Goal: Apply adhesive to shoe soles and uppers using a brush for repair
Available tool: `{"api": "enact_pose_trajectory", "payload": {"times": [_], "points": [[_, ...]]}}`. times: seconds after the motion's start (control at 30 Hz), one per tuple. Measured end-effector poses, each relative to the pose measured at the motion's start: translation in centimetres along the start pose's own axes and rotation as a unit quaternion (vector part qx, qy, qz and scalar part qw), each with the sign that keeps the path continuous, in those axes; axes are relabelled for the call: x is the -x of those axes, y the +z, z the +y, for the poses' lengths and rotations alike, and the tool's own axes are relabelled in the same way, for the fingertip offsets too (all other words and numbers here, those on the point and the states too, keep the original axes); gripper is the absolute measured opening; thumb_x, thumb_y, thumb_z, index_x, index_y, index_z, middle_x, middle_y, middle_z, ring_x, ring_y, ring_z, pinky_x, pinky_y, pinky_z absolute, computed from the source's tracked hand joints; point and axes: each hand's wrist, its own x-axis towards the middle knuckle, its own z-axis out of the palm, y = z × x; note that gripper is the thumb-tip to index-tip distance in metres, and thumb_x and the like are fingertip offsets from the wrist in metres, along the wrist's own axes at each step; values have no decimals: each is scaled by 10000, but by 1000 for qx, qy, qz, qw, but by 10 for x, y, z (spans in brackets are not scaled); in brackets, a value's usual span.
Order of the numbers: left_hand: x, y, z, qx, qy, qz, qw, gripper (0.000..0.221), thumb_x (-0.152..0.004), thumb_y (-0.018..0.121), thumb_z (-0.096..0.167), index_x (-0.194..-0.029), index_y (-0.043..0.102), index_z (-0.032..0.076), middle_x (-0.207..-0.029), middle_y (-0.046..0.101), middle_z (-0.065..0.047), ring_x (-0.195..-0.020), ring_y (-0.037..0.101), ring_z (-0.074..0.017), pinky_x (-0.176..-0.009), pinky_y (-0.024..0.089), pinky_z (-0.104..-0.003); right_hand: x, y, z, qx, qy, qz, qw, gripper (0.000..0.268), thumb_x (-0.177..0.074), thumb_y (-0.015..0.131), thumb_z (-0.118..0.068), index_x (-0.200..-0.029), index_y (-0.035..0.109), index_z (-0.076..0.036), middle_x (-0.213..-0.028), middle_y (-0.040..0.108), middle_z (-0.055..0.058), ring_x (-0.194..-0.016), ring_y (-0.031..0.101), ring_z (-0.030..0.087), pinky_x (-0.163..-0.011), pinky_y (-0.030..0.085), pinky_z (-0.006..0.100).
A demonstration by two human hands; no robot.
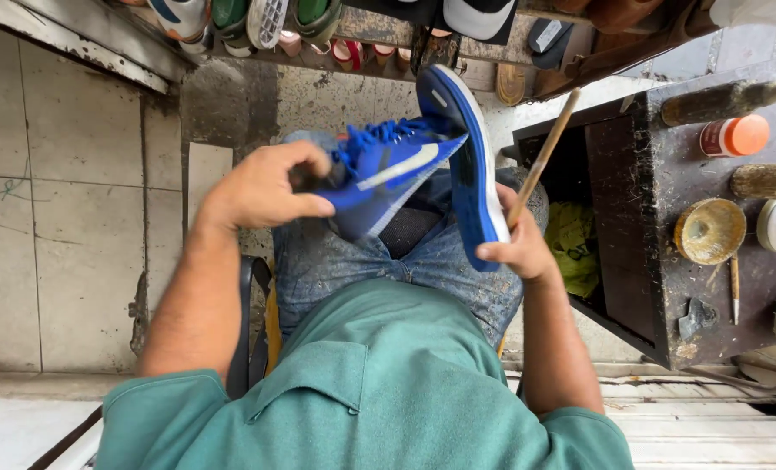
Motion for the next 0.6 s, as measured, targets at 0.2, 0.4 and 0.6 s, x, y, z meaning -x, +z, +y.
{"api": "enact_pose_trajectory", "payload": {"times": [0.2,0.4,0.6], "points": [[-49,44,85,27,-59,21,998,1584,-530,1045,460,-1595,-92,175,-1642,339,-267,-1409,467,-471,-1134,387,-611,-8,63,-14,-102,-34,-37,993,1035,-674,934,-267,-1474,360,54,-1324,644,169,-1148,669,227,-984,588,367],[-82,99,43,27,-17,102,994,1469,-572,1043,507,-1620,54,220,-1661,288,-236,-1501,323,-428,-1135,365,-525,1,63,-7,-128,-49,-46,989,1002,-789,873,-362,-1521,314,32,-1487,525,260,-1268,624,303,-1018,586,421],[-76,123,33,-14,-43,15,999,1424,-572,939,660,-1623,28,357,-1449,438,-255,-1330,515,-449,-1058,442,-518,-22,66,-30,-5,6,143,990,819,-772,805,-539,-1341,519,-22,-963,691,29,-676,612,78,-516,529,228]]}}
